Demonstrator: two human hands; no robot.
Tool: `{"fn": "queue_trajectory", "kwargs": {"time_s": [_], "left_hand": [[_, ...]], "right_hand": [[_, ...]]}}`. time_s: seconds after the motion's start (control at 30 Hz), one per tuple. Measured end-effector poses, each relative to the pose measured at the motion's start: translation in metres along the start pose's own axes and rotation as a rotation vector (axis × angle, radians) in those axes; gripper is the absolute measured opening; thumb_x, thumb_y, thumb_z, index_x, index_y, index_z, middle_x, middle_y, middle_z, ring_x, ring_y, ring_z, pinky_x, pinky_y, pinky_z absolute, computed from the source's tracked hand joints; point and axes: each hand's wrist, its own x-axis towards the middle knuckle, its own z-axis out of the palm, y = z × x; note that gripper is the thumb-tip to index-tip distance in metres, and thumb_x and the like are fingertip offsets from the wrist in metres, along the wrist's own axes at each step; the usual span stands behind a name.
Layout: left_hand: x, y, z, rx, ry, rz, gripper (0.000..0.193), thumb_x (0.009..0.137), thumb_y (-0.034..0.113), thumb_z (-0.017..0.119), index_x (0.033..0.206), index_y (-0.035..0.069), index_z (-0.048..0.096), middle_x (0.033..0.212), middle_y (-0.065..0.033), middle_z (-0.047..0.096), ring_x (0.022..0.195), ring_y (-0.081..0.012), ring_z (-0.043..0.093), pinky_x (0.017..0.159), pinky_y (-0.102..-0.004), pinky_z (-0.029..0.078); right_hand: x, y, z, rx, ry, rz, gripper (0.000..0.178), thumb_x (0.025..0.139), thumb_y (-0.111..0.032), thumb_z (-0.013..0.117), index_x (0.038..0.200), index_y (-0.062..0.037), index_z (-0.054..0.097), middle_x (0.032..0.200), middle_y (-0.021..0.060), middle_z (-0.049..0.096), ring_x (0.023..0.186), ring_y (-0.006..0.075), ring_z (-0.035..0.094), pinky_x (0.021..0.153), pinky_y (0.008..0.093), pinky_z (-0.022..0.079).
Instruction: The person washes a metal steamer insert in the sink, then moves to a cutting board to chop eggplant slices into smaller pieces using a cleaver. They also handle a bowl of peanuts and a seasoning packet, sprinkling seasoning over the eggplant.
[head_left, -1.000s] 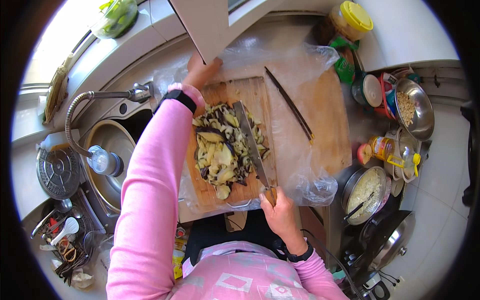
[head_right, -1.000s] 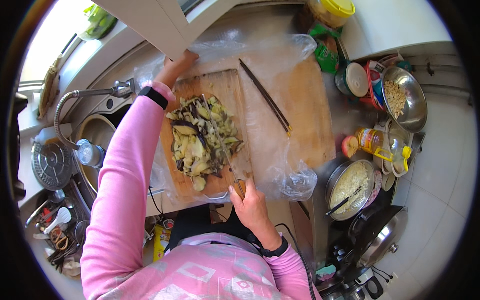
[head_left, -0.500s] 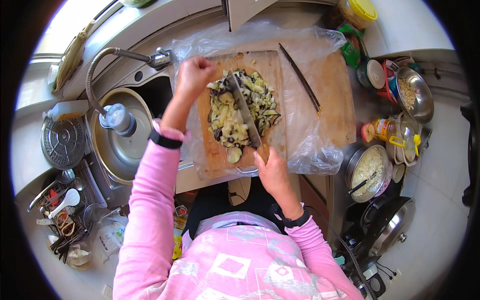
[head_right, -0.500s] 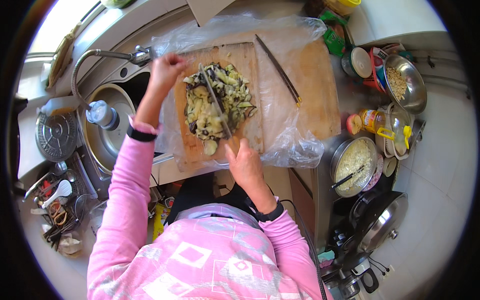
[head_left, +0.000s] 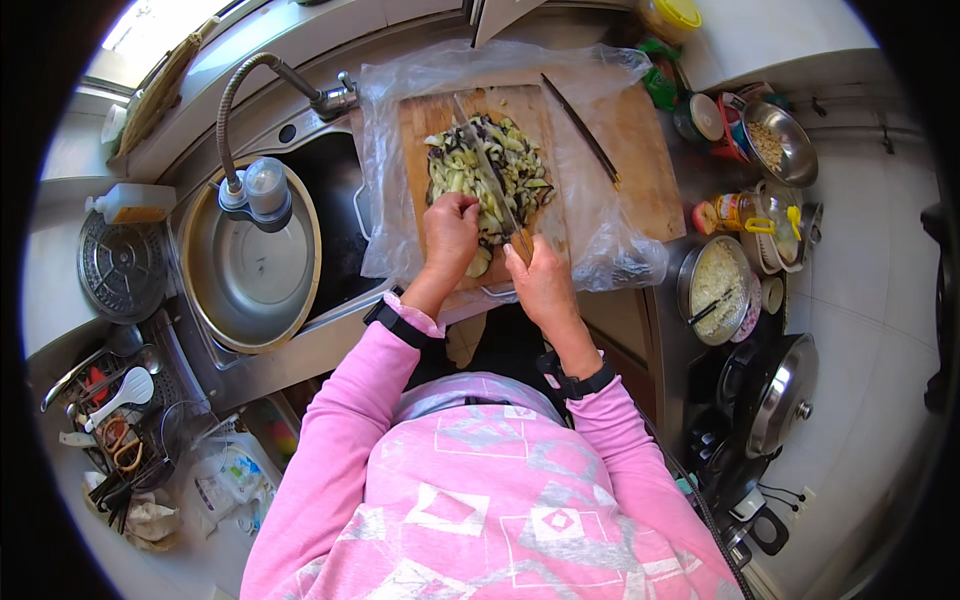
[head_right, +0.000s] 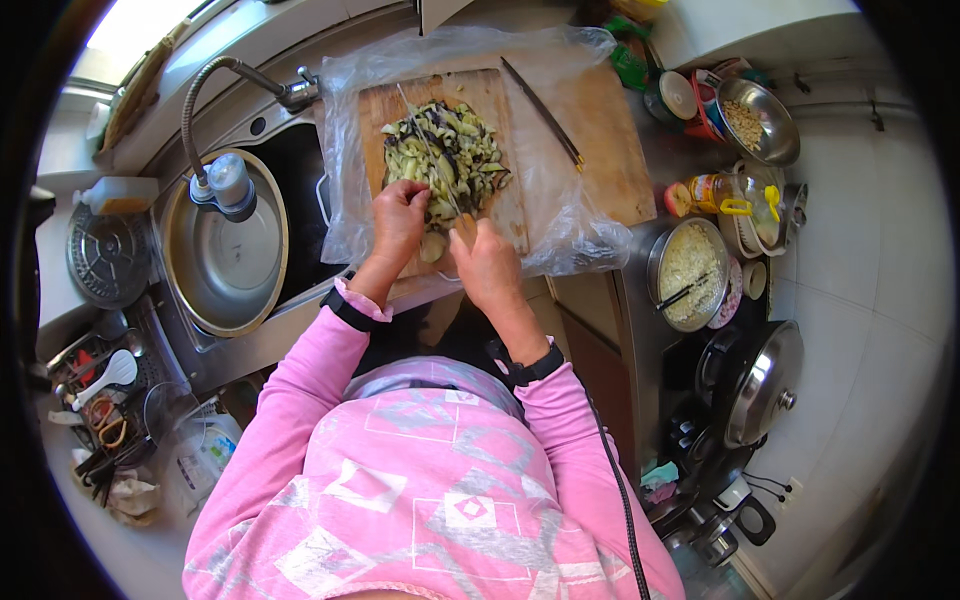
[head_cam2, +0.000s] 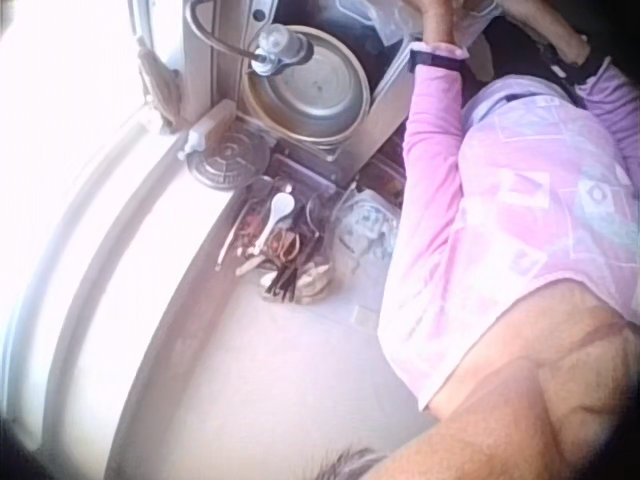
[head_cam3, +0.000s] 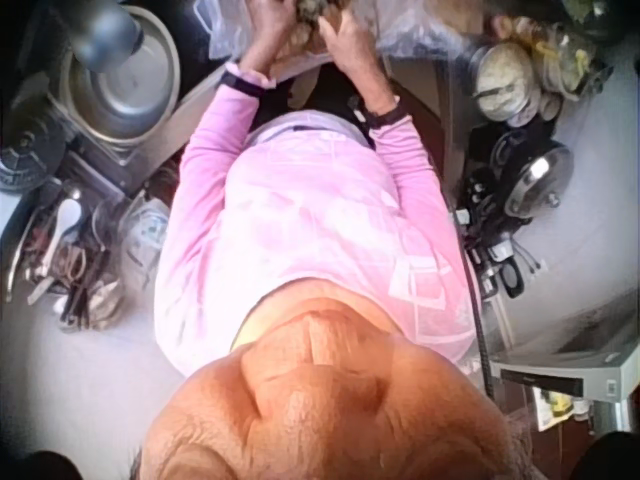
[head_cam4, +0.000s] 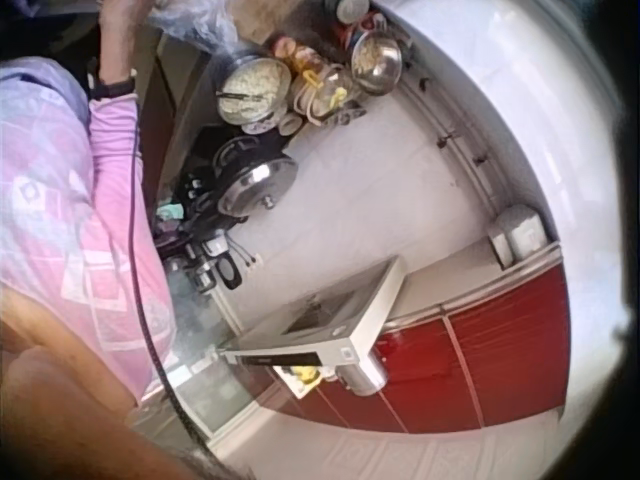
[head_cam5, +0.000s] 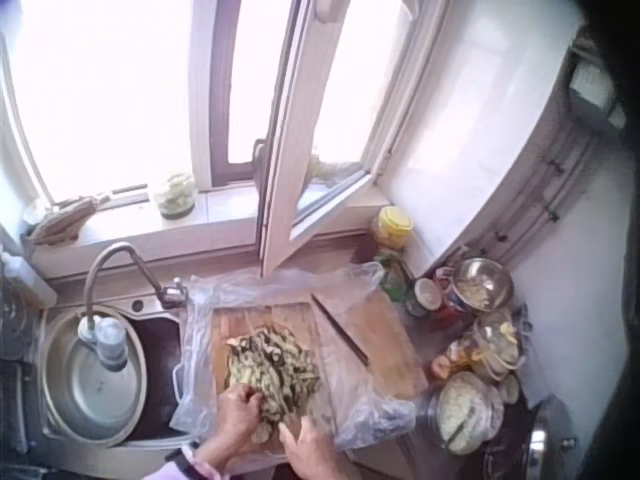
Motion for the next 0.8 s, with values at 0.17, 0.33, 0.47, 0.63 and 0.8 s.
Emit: {"fn": "queue_trajectory", "kwargs": {"time_s": [0.17,0.33,0.47,0.63,0.8], "left_hand": [[-0.001,-0.002,-0.025,-0.023,-0.017,0.198,0.008,0.079,-0.002,0.066,0.086,-0.001,0.069,0.080,-0.0117,0.062,0.070,-0.0233,0.062,0.065,-0.0321,0.050],[-0.009,-0.022,-0.060,0.087,-0.005,0.130,0.007,0.078,0.000,0.065,0.084,0.000,0.067,0.083,-0.0151,0.062,0.072,-0.0305,0.063,0.068,-0.0396,0.050],[-0.026,-0.041,-0.055,0.130,-0.050,0.005,0.012,0.077,0.004,0.065,0.088,0.000,0.068,0.087,-0.0155,0.064,0.076,-0.0309,0.064,0.071,-0.0400,0.051],[-0.048,-0.057,-0.048,0.154,-0.133,-0.057,0.016,0.076,0.004,0.065,0.090,0.000,0.068,0.089,-0.0163,0.064,0.082,-0.0317,0.065,0.076,-0.0395,0.052],[-0.070,-0.051,-0.041,0.100,-0.134,-0.070,0.018,0.075,0.003,0.064,0.093,-0.001,0.067,0.088,-0.0161,0.063,0.085,-0.0319,0.064,0.079,-0.0392,0.051]], "right_hand": [[-0.005,-0.001,0.003,-0.074,0.040,0.047,0.035,0.088,-0.031,0.065,0.089,0.0030,0.057,0.080,0.0285,0.064,0.077,0.0489,0.061,0.068,0.0534,0.048],[-0.001,0.009,0.005,-0.026,0.101,-0.028,0.037,0.087,-0.033,0.064,0.090,0.0031,0.058,0.081,0.0296,0.064,0.079,0.0483,0.063,0.071,0.0534,0.050],[0.002,0.015,0.000,-0.083,0.063,-0.067,0.032,0.088,-0.029,0.066,0.088,0.0026,0.059,0.079,0.0265,0.065,0.078,0.0464,0.063,0.066,0.0508,0.049],[0.011,0.025,-0.016,-0.033,-0.010,-0.116,0.035,0.087,-0.033,0.067,0.091,0.0012,0.061,0.080,0.0262,0.066,0.079,0.0455,0.063,0.069,0.0508,0.051],[0.029,0.034,-0.031,-0.214,-0.132,-0.179,0.037,0.086,-0.036,0.067,0.090,0.0002,0.060,0.080,0.0264,0.066,0.079,0.0453,0.064,0.068,0.0528,0.051]]}}
